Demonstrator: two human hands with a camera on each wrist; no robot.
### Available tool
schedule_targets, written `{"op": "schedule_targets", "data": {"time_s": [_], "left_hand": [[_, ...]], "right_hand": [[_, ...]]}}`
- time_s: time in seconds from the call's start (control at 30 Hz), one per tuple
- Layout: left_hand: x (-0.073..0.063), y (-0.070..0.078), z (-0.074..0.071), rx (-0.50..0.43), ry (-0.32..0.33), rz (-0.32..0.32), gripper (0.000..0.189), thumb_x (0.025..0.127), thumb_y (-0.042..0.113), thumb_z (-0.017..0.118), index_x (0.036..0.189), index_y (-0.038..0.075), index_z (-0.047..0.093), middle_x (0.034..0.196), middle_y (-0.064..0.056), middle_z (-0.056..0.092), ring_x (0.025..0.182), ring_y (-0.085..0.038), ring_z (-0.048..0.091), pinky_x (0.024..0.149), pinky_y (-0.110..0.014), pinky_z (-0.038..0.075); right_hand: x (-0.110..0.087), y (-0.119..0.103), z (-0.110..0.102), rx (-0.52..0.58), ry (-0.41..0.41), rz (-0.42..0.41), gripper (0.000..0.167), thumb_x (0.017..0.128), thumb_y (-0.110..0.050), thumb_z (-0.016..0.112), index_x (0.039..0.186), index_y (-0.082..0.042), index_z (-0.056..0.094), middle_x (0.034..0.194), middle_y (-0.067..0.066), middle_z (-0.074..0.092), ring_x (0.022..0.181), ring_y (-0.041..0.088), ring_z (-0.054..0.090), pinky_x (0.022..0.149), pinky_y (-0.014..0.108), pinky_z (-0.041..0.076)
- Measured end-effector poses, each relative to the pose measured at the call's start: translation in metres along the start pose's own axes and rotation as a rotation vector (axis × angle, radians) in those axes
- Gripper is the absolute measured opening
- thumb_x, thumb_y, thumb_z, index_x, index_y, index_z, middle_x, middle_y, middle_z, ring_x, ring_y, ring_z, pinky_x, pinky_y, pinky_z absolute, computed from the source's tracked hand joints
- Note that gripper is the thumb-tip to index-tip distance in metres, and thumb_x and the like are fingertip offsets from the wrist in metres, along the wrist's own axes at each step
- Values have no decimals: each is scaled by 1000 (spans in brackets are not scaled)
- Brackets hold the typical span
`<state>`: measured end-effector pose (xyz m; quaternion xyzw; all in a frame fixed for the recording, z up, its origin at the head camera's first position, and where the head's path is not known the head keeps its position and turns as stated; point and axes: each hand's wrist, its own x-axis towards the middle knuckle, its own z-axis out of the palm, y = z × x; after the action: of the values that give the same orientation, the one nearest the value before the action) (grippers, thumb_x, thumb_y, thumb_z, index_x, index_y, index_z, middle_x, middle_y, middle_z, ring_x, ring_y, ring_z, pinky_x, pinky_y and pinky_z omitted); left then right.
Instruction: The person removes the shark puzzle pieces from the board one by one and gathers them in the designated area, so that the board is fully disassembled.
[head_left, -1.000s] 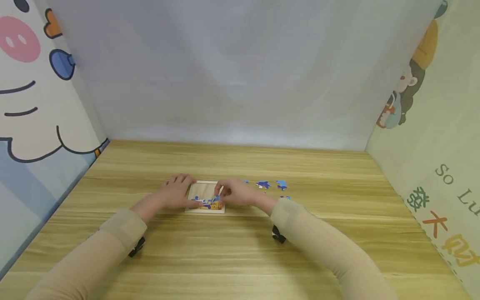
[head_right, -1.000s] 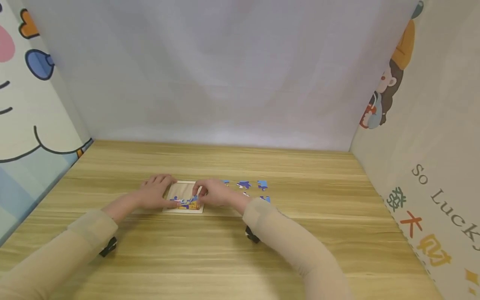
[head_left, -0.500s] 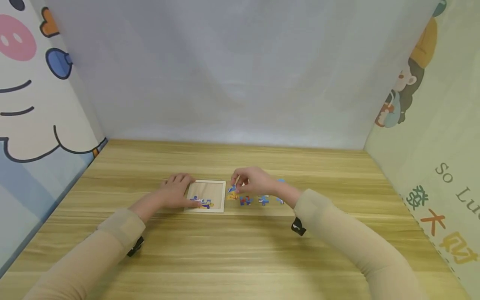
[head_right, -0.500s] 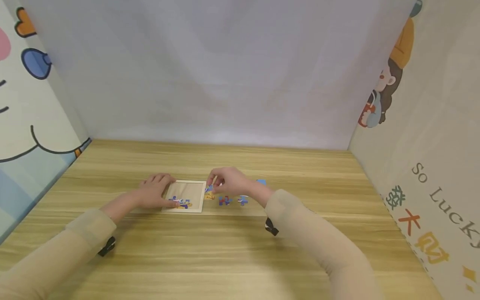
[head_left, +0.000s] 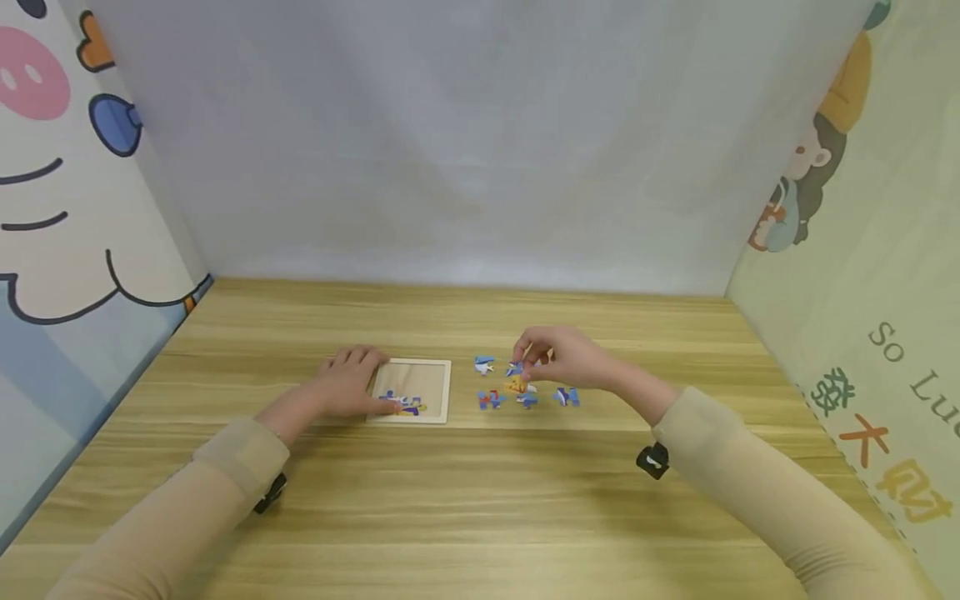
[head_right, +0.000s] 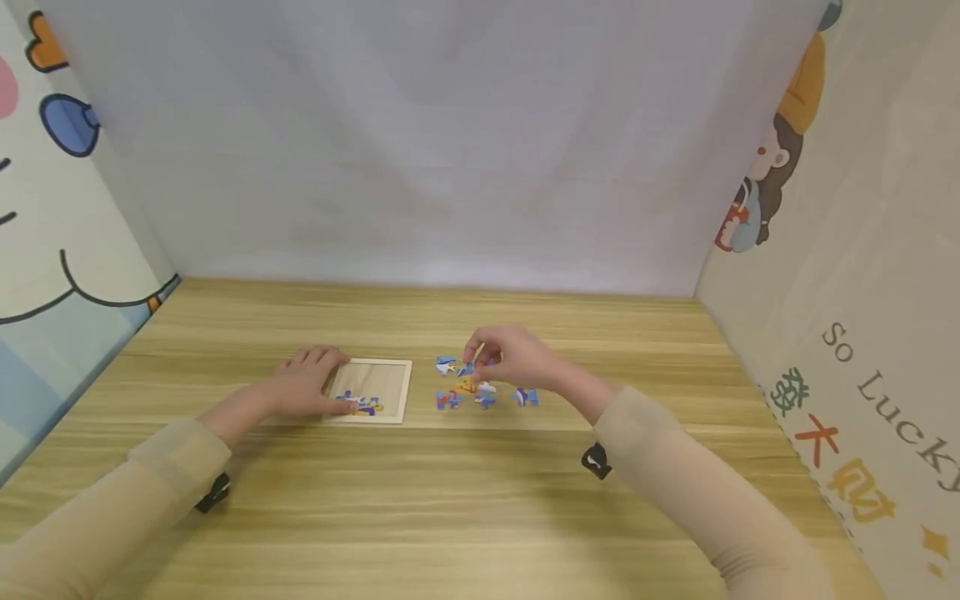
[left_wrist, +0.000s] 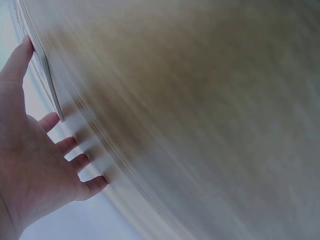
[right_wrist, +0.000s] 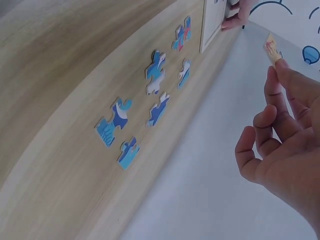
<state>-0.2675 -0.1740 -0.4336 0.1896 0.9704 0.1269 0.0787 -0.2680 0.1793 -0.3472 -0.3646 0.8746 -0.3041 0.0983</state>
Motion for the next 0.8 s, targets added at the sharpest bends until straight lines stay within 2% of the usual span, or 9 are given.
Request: {"op": "schedule_targets", "data": {"time_s": [0.2,0.33,0.5,0.8], "left_hand": [[-1,1,-2,-6,-4,0,95,75,71,60,143,8,35,148,-22,27,134,-47,23,104,-68,20],[0,-1,1,-9,-4,5,95,76,71,59,143,9,34,151,-21,23,135,-48,21,104,-70,18],[0,-4,4,-18,0,15,96,76,71,58,144,7,33,154,-19,18,135,-51,18,103,-72,14],[1,0,3,18,40,34,94,76,69,61,141,5,38,149,-19,31,132,-50,27,100,-71,23]], "right_hand": [[-24,8,-6,37,10,51,14,85,-12,70,97,-10,63,82,-3,67,72,11,58,63,26,45],[-37,16,-8,37,-13,79,14,86,-13,69,98,-10,64,83,-3,67,75,12,59,64,28,46],[-50,34,-8,33,-67,68,12,86,-12,69,97,-9,64,84,-3,67,77,10,61,64,27,46],[-63,66,0,96,-154,123,13,86,-7,68,98,-5,63,83,1,67,79,13,64,73,27,52]]}}
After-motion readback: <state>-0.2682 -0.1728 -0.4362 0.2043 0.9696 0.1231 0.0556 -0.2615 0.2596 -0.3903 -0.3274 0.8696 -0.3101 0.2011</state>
